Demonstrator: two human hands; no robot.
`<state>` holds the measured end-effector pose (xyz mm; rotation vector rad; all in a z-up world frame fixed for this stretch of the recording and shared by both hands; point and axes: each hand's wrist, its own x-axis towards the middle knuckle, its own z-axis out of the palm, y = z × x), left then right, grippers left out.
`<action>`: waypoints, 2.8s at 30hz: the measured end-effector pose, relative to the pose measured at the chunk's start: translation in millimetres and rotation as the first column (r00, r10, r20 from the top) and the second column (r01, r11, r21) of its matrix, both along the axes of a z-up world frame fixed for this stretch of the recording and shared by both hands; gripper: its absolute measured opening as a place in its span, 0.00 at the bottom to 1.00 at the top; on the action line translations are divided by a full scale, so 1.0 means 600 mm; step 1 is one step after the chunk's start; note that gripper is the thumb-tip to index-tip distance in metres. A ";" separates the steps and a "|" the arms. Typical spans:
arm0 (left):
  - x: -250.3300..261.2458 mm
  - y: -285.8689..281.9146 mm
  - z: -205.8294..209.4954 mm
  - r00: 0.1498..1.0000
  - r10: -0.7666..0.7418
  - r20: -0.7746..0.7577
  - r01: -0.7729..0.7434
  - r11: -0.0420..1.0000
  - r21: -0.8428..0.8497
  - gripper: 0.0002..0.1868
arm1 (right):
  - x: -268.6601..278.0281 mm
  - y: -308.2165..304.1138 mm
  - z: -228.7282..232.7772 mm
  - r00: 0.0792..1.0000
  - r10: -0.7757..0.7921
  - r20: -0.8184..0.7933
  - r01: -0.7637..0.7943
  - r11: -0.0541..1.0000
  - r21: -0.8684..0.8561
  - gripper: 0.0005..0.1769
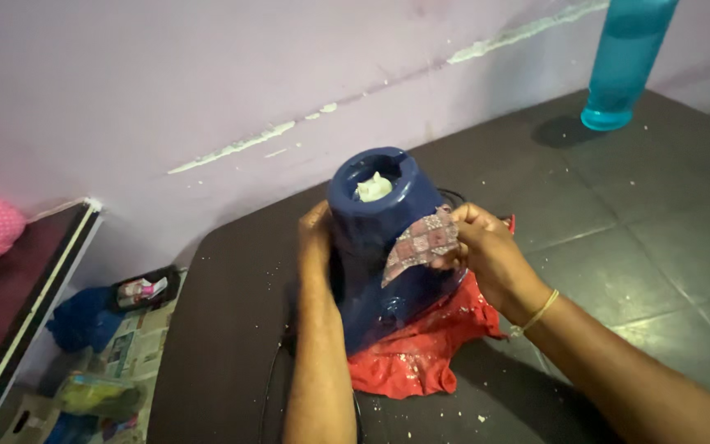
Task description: The person wipes the exterior and interior openings of a blue Prestige blender jar with a cloth. They rotate the jar to access different sides and continue wiping until the clip ends.
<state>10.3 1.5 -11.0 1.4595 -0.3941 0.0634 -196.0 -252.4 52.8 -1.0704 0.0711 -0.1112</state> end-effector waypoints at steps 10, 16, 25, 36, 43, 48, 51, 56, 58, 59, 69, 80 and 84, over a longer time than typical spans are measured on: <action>-0.007 -0.002 0.009 1.000 0.010 -0.023 -0.009 0.999 0.035 0.30 | 0.021 -0.030 -0.014 0.995 0.095 -0.003 -0.095 0.995 0.033 0.10; -0.016 0.001 -0.001 0.999 0.015 -0.034 -0.013 0.999 0.044 0.29 | 0.022 -0.040 -0.036 0.991 0.135 -0.012 -0.135 0.991 0.000 0.06; -0.017 0.002 0.002 1.000 0.017 -0.023 -0.016 0.999 0.028 0.27 | 0.005 -0.010 -0.034 0.994 0.032 0.107 -0.019 0.993 -0.115 0.02; -0.018 0.002 -0.004 1.000 0.001 -0.023 -0.002 1.000 -0.003 0.26 | 0.008 0.005 -0.042 0.948 -0.251 0.195 0.278 0.953 -0.123 0.02; -0.019 -0.005 0.015 0.997 -0.014 -0.074 0.011 0.999 -0.040 0.26 | -0.037 0.056 0.016 0.865 -0.221 0.450 0.428 0.792 -0.435 0.02; -0.024 -0.003 0.016 1.000 0.006 0.006 -0.006 0.999 0.036 0.28 | -0.078 0.097 0.021 0.643 0.233 0.730 0.714 0.164 -0.681 0.13; -0.020 -0.003 0.014 0.998 -0.015 0.061 0.014 1.000 0.023 0.27 | -0.065 0.074 0.016 0.607 0.174 0.775 0.756 0.172 -0.631 0.13; -0.013 -0.010 -0.005 0.999 -0.038 -0.025 0.037 0.998 -0.049 0.24 | -0.029 0.011 0.009 0.812 -0.210 0.544 0.583 0.344 -0.736 0.12; -0.010 -0.011 -0.006 0.998 -0.049 -0.040 0.046 0.997 -0.068 0.23 | -0.030 -0.009 0.007 0.856 -0.247 0.453 0.515 0.351 -0.782 0.13; -0.005 -0.012 -0.003 0.998 -0.053 -0.041 0.049 0.995 -0.082 0.23 | -0.034 -0.018 0.009 0.885 -0.222 0.410 0.465 0.357 -0.810 0.13; 0.002 -0.012 -0.019 0.995 -0.100 0.000 0.099 0.991 -0.092 0.21 | -0.130 0.002 -0.025 0.866 0.321 0.383 0.427 -0.077 -0.901 0.22; 0.021 -0.028 -0.031 0.989 0.102 0.103 -0.111 0.990 0.084 0.23 | -0.059 -0.004 0.077 0.920 -0.176 0.351 0.379 0.632 -0.676 0.07; 0.005 -0.039 -0.012 0.989 0.091 0.117 -0.099 0.993 0.068 0.23 | -0.081 0.056 0.052 0.845 -0.067 0.530 0.528 0.255 -0.810 0.15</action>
